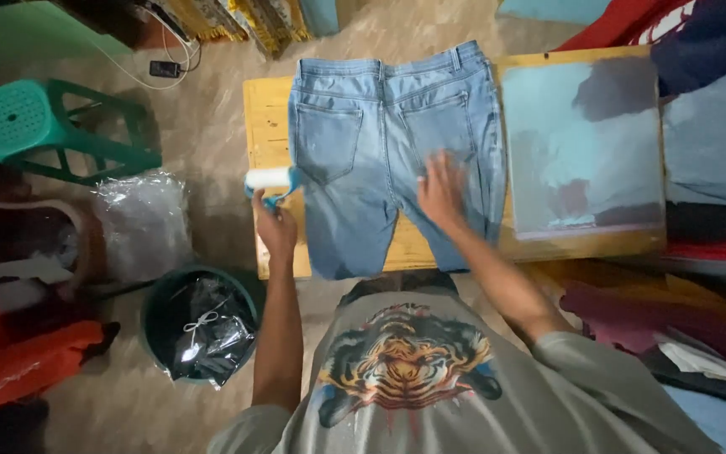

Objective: The person uses a lint roller to clean a pair of blue jeans, folds them neatly, and then packages them into a clear plastic bag.

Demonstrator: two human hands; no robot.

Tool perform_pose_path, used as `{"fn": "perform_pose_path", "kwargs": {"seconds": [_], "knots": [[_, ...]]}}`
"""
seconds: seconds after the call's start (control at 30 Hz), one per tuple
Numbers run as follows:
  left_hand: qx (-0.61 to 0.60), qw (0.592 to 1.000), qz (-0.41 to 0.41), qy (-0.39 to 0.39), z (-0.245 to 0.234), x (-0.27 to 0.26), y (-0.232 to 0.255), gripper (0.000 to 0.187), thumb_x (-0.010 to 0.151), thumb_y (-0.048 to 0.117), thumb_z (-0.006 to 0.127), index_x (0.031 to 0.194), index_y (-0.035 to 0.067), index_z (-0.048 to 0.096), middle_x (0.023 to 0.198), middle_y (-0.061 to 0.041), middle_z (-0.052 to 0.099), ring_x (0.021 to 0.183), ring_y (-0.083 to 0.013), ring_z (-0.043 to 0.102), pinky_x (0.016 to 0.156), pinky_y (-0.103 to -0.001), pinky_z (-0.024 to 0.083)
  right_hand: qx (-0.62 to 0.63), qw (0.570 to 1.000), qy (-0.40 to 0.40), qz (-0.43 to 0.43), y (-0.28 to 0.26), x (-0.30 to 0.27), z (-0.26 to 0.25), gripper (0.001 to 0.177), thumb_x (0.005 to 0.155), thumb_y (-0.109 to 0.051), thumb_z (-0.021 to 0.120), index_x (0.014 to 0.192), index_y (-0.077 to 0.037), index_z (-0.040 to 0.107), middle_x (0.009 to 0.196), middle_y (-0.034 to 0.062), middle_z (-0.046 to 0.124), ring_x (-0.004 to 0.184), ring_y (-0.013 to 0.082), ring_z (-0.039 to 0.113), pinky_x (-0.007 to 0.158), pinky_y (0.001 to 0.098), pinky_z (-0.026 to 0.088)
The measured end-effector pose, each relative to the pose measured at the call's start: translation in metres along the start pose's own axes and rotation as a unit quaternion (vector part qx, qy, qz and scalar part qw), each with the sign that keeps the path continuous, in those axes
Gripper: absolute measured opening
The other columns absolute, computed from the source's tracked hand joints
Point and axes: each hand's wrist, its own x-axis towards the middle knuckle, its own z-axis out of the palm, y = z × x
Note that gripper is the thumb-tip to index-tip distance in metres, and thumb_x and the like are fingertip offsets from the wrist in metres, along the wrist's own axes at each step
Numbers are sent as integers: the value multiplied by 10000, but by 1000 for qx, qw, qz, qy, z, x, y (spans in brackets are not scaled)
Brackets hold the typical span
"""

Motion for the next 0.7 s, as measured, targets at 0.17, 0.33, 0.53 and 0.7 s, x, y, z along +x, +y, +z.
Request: {"fn": "perform_pose_path", "kwargs": {"seconds": [0.17, 0.33, 0.53, 0.7], "knots": [[-75, 979, 66, -180, 21, -5, 63, 700, 868, 63, 635, 1486, 119, 310, 1180, -288, 663, 1067, -515, 670, 929, -624, 539, 35, 996, -68, -35, -15, 13, 56, 580, 1072, -344, 499, 1580, -83, 394, 1655, 258, 277, 1545, 452, 228, 1197, 720, 131], [97, 931, 197, -293, 68, 2, 28, 596, 868, 31, 609, 1401, 197, 399, 956, -227, 711, 960, -484, 722, 853, -603, 538, 30, 986, -157, -39, 4, 14, 69, 625, 1102, -432, 434, 1664, -228, 253, 1746, 127, 14, 1599, 366, 47, 1232, 689, 52], [219, 918, 199, -263, 38, 48, -27, 560, 775, 89, 680, 1288, 286, 571, 993, -124, 762, 977, -389, 752, 926, -528, 549, 228, 970, -83, -6, 43, 22, 63, 401, 1059, -293, 533, 1427, -163, 625, 1415, 144, 631, 1330, 322, 572, 1129, 515, 427], [119, 951, 205, -199, 31, 73, 6, 533, 780, 64, 606, 1280, 249, 603, 1043, -87, 770, 976, -371, 726, 914, -537, 553, 56, 996, 26, -59, 52, 24, 10, 510, 1056, -282, 546, 1519, -74, 499, 1588, 258, 412, 1468, 493, 346, 1155, 738, 189]]}}
